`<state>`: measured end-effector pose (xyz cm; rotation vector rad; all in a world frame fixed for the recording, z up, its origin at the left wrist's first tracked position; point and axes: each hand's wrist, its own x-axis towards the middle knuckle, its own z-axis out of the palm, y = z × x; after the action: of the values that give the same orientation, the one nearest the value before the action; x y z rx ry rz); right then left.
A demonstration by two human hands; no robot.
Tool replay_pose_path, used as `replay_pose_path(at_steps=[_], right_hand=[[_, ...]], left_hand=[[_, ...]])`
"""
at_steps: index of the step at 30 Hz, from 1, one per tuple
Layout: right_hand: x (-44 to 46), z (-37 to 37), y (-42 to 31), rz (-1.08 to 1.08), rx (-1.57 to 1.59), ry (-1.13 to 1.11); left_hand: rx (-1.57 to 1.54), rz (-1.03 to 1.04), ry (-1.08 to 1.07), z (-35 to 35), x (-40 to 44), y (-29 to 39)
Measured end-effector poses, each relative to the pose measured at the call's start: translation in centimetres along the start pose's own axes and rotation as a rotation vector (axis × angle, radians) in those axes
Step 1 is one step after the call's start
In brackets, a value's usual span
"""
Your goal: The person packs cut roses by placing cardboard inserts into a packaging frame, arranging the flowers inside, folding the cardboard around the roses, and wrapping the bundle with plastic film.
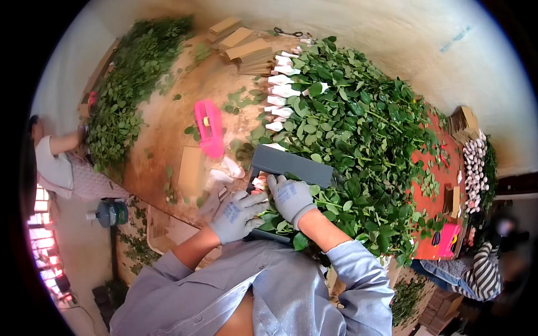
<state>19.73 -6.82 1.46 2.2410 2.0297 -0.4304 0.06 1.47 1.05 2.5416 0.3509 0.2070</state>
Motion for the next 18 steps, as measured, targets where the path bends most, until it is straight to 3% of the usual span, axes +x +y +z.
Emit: replay_pose_path(at_steps=[8, 11, 15, 18], right_hand=[[-0.6, 0.3, 0.6, 0.001, 0.038, 0.026], [-1.0, 0.4, 0.7, 0.005, 0.163, 0.104], [-1.2, -0.3, 1.0, 0.051, 0.201, 0.016], [-1.3, -3.3, 3.9, 0.071, 0.299, 0.264]], left_hand=[[0.111, 0.069, 0.029, -0.5, 0.1, 0.5], [0.137, 0.043, -0.049, -2.3, 1.6, 1.3], [0.183, 0.046, -0.198, -2.9, 2.4, 0.9], [0.193, 0.01, -0.216, -3.1, 2.3, 1.2]])
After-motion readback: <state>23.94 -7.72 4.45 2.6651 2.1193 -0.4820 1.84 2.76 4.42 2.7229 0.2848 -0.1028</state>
